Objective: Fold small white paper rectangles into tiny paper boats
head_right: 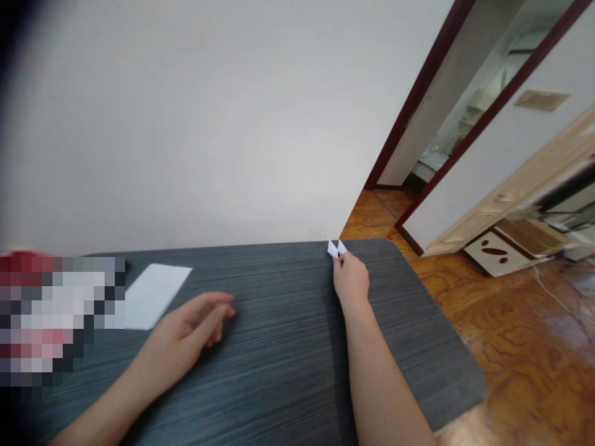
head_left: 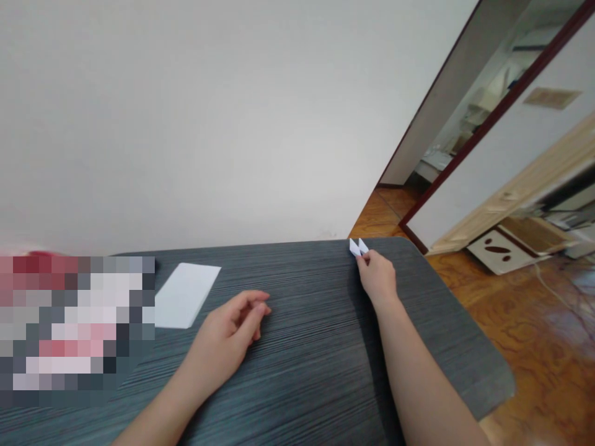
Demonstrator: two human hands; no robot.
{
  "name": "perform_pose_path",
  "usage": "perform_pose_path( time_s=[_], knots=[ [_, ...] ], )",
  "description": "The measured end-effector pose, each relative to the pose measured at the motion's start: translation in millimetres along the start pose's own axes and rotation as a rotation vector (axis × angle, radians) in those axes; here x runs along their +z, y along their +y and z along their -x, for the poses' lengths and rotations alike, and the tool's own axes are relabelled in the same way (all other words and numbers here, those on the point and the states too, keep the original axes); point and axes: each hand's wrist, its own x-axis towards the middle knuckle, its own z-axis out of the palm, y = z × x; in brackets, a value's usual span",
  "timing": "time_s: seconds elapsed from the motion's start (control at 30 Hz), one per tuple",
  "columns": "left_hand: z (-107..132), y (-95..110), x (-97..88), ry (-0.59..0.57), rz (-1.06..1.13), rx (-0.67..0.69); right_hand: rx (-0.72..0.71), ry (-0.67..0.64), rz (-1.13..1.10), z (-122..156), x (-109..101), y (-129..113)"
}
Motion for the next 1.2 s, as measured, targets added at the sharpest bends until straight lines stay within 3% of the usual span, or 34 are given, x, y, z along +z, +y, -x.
perform_pose_path(
  time_s=[0.63,0.87,1.0,1.1,1.2],
  knots=[
    [-1.7,-7.8,-2.0,-0.006,-0.015,0.027,-0.014,0.010,-0.009,-1.7,9.6,-0.3],
    [-1.6,-10.3,-5.3,-0.014,-0.004,0.033,-0.073,-0.030,0.003,7.2,1.2,-6.5],
    [2.6,-13.4,-15.3,-0.011,-0.010,0.041,-0.223,-0.127,-0.046,26.7,1.5,-32.0],
    [10.2,-17.1,-28.3,-0.009,0.000,0.067,-0.512,-0.249,-0.170,44.1,10.9,-58.1],
    [18.4,-23.2,-42.4,-0.006,0.004,0.116,-0.724,-0.226,-0.268,57.2,23.9,-79.8]
  ],
)
